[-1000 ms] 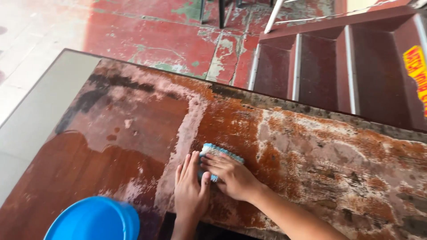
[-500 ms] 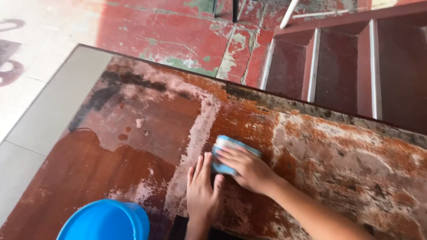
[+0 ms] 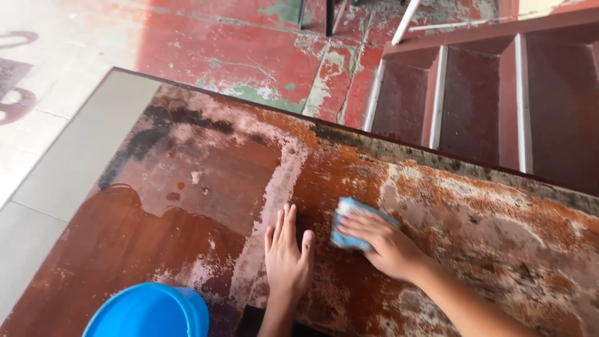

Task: Cleaning a worn wooden counter using a cloth and water from a scoop.

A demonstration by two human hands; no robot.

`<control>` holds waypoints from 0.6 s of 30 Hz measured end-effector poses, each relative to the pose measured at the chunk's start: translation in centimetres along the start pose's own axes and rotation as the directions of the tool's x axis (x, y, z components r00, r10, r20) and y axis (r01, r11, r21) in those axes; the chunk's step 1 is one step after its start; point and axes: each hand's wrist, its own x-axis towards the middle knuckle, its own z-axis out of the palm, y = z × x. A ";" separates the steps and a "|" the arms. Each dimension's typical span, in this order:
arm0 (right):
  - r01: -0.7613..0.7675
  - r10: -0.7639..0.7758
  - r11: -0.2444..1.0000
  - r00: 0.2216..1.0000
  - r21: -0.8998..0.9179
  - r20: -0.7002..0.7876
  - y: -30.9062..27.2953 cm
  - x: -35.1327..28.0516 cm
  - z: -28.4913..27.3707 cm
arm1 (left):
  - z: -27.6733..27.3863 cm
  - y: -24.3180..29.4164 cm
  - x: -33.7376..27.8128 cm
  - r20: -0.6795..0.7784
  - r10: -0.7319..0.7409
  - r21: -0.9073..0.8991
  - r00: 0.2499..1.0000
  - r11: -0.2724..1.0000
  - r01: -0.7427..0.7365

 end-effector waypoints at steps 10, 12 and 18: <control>0.108 -0.108 0.993 0.994 0.049 -0.002 0.1 5.0 1.2 | 0.2 0.0 -0.5 0.058 -0.017 -0.027 0.998 0.999 0.019; 0.051 -0.054 0.995 0.998 0.089 0.024 0.5 2.2 -1.1 | -0.2 0.1 -0.1 0.071 -0.012 -0.055 0.997 0.998 0.016; -0.001 0.000 1.000 1.000 0.009 0.017 3.0 0.6 -0.5 | 1.2 1.6 0.5 0.195 -0.106 0.017 0.975 0.994 0.104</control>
